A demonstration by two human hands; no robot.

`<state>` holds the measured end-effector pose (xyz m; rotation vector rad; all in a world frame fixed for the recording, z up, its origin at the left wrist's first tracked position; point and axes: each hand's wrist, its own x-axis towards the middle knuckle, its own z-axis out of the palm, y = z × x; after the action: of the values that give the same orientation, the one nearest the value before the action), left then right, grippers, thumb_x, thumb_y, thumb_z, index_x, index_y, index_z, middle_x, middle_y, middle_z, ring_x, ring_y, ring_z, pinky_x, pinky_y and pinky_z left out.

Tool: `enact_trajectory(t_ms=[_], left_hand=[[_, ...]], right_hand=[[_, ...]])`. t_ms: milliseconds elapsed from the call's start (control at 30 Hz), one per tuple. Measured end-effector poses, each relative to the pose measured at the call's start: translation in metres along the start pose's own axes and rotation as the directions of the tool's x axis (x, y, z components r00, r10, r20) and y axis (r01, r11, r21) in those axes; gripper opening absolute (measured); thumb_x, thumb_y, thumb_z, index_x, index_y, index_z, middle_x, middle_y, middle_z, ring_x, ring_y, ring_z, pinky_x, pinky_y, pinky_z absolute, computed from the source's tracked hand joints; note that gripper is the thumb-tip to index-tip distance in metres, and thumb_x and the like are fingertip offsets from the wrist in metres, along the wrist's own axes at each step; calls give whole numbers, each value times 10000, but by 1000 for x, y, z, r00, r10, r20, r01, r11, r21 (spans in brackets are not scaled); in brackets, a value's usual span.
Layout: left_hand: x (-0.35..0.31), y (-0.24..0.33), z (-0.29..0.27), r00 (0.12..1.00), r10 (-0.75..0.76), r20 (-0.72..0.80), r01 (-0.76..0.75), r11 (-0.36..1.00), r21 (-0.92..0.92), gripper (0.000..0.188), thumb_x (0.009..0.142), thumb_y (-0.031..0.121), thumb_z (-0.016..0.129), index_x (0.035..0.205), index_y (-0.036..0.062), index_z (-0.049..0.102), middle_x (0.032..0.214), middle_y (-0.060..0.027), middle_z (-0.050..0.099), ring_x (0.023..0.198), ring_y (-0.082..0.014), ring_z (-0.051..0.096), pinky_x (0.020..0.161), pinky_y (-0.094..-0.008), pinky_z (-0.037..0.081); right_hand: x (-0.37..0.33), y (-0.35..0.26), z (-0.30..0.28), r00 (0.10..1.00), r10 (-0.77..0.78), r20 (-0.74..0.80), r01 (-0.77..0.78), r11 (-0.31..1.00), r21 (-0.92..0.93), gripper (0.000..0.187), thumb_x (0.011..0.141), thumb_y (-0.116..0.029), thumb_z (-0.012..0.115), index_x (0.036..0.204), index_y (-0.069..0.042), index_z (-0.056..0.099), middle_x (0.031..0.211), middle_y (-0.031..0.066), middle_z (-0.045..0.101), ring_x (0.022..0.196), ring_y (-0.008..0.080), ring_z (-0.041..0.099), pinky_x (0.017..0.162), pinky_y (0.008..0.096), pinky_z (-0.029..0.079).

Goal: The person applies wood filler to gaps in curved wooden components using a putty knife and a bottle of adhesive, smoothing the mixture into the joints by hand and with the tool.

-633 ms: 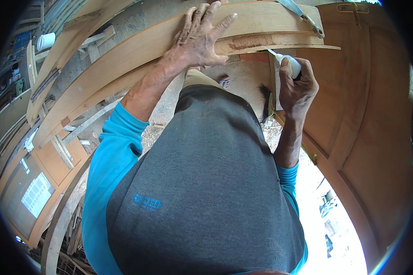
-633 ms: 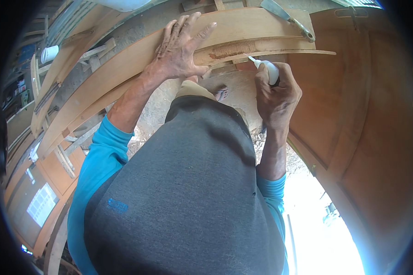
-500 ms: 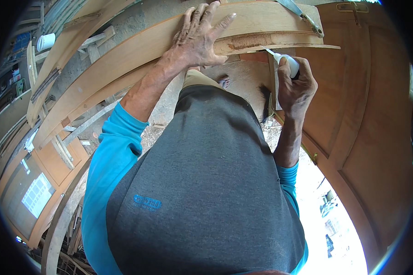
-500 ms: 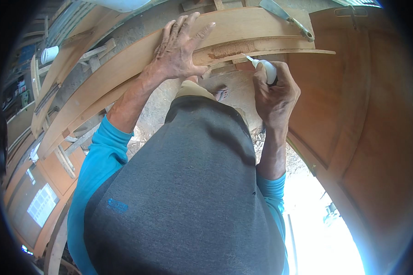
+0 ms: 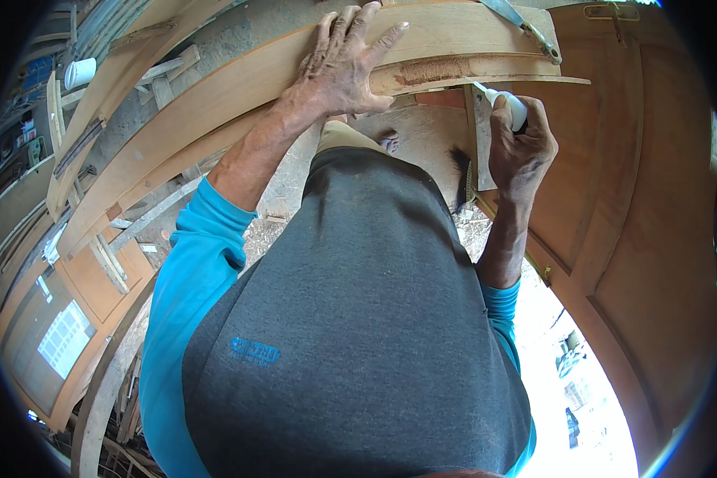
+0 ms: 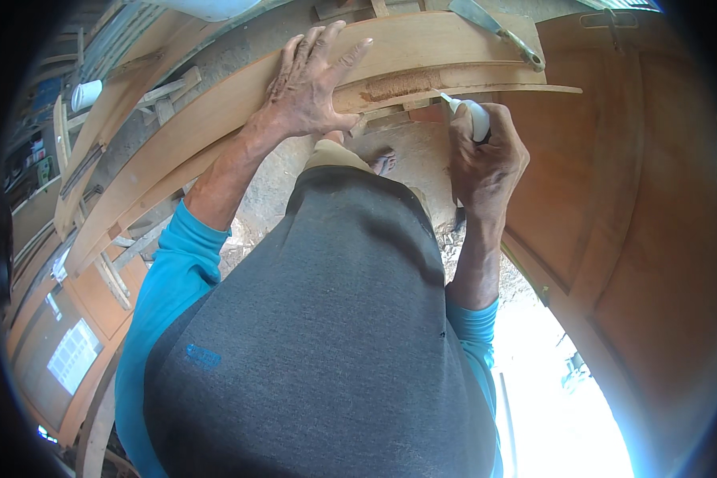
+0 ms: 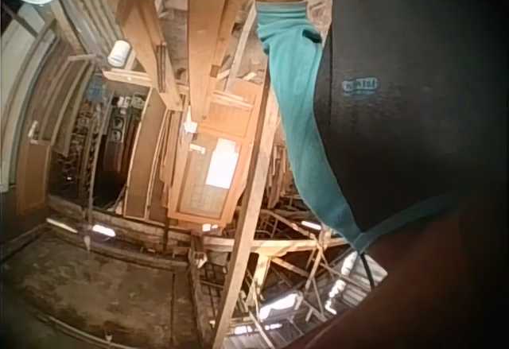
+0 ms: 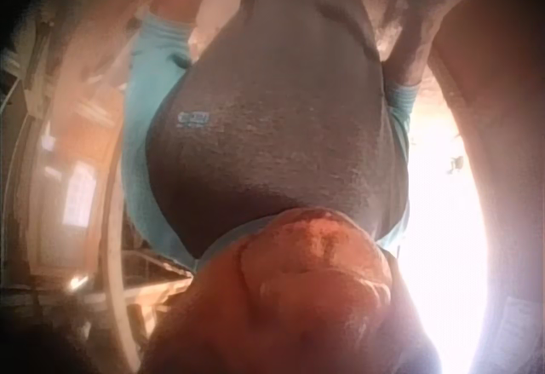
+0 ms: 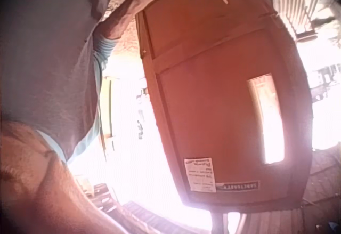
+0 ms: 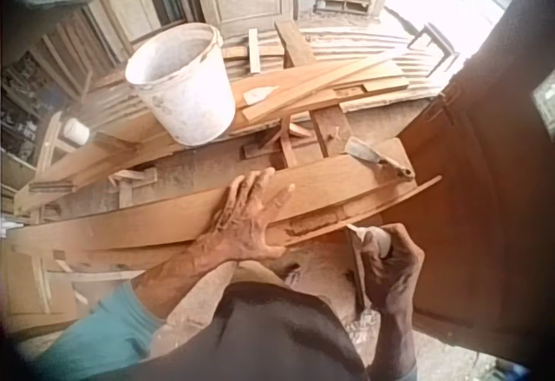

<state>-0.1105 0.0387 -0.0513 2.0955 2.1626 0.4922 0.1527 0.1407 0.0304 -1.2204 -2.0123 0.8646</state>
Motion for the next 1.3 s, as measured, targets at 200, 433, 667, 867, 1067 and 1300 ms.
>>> enact_trajectory(t_ms=[200, 433, 667, 867, 1067, 1300], left_hand=[[0, -2, 2, 1000, 8, -6, -8, 1000, 1, 1220, 625, 492, 892, 1717, 308, 379, 1716, -240, 262, 1577, -491, 262, 1292, -662, 220], [0, -1, 2, 1000, 5, 0, -5, 1000, 13, 1214, 627, 501, 887, 1716, 314, 382, 1713, -240, 271, 1569, -494, 277, 1294, -660, 222], [0, -1, 2, 1000, -5, 4, 5, 1000, 8, 1231, 618, 504, 892, 1718, 316, 374, 1718, -244, 266, 1569, -491, 279, 1298, -658, 221], [0, -1, 2, 1000, -4, 7, 4, 1000, 14, 1232, 618, 510, 894, 1718, 312, 377, 1717, -243, 266, 1567, -495, 284, 1297, -657, 226], [1, -1, 1, 1000, -10, 17, 10, 1000, 19, 1226, 619, 512, 896, 1714, 307, 385, 1717, -240, 270, 1566, -496, 286, 1296, -653, 228], [1, 0, -1, 1000, -9, 18, 8, 1000, 17, 1217, 622, 497, 898, 1711, 308, 390, 1715, -241, 267, 1575, -493, 272, 1297, -656, 223]], right_hand=[[3, 7, 0, 998, -46, -49, 45, 999, -31, 147, 991, -146, 775, 991, -10, 721, 730, 83, 715, 670, 100, 681, 653, 287, 564], [5, 9, -1, 999, -44, -30, 42, 998, -45, 152, 993, -150, 774, 991, -7, 721, 739, 94, 721, 674, 107, 679, 666, 292, 567], [6, 9, -2, 1000, -22, -20, 21, 999, -50, 157, 994, -154, 779, 993, -7, 724, 747, 92, 730, 684, 103, 680, 674, 291, 568], [7, 7, -4, 1000, 11, -25, -11, 1000, -23, 155, 989, -152, 778, 992, -4, 732, 758, 86, 740, 705, 90, 680, 685, 285, 571], [8, 13, -2, 1000, 20, -19, -20, 1000, 17, 158, 987, -155, 779, 993, -4, 735, 761, 72, 741, 712, 78, 669, 686, 279, 568], [10, 13, -1, 1000, 20, 0, -20, 999, 49, 155, 991, -154, 776, 998, -5, 736, 751, 67, 736, 702, 70, 660, 675, 270, 560]])
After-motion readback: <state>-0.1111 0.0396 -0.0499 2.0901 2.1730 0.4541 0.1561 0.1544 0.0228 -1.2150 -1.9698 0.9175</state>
